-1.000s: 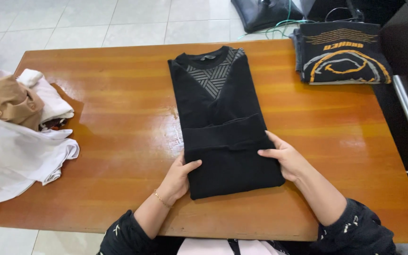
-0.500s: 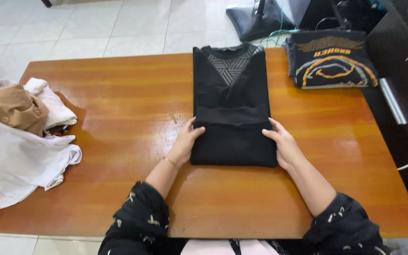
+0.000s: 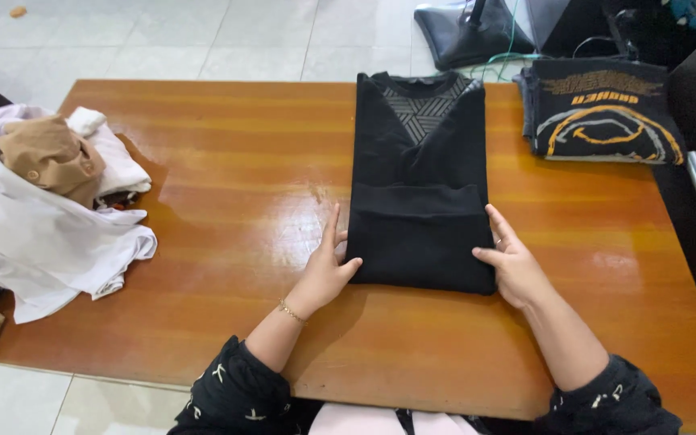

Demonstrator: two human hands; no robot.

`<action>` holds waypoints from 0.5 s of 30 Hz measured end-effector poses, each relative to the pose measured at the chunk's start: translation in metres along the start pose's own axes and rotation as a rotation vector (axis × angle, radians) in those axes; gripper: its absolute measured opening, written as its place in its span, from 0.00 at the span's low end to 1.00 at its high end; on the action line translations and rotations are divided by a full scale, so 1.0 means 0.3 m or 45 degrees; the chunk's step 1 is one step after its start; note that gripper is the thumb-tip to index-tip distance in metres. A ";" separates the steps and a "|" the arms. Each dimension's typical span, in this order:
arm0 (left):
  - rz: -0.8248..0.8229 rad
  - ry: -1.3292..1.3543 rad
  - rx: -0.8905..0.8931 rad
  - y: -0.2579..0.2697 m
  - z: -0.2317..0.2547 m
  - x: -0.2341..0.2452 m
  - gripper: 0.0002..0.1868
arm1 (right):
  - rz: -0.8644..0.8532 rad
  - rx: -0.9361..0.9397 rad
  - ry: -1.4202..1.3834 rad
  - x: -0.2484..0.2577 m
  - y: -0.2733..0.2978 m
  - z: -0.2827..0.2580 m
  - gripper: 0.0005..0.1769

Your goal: The person folds a black long-sleeve shirt, then a white long-sleeve shirt, and finally a white button-up shirt on a wooden table. Each item is smoothed, folded into a compact rectangle, and placed on a growing stack. The person also buttons the white shirt before folding it.

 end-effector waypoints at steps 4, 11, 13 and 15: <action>0.051 -0.185 0.085 0.045 0.071 -0.021 0.57 | 0.063 -0.088 0.230 0.001 0.084 -0.105 0.47; 0.418 -1.141 -0.486 0.026 0.101 -0.098 0.43 | 0.108 0.685 1.652 -0.248 0.145 -0.285 0.42; 0.341 -1.217 -0.540 0.007 0.069 -0.145 0.43 | -0.039 0.702 1.691 -0.316 0.134 -0.236 0.44; 0.146 -1.351 -0.474 -0.013 0.001 -0.196 0.36 | -0.291 0.423 2.106 -0.346 0.101 -0.111 0.46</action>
Point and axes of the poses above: each hand's wrist, its own y-axis away from the middle knuckle, its own x-axis out of the back of the hand, z = x × y, the point moved 4 cm from there along -y, towards the middle knuckle, and after that the axes turned 15 degrees about -z, right-handed, at the moved point
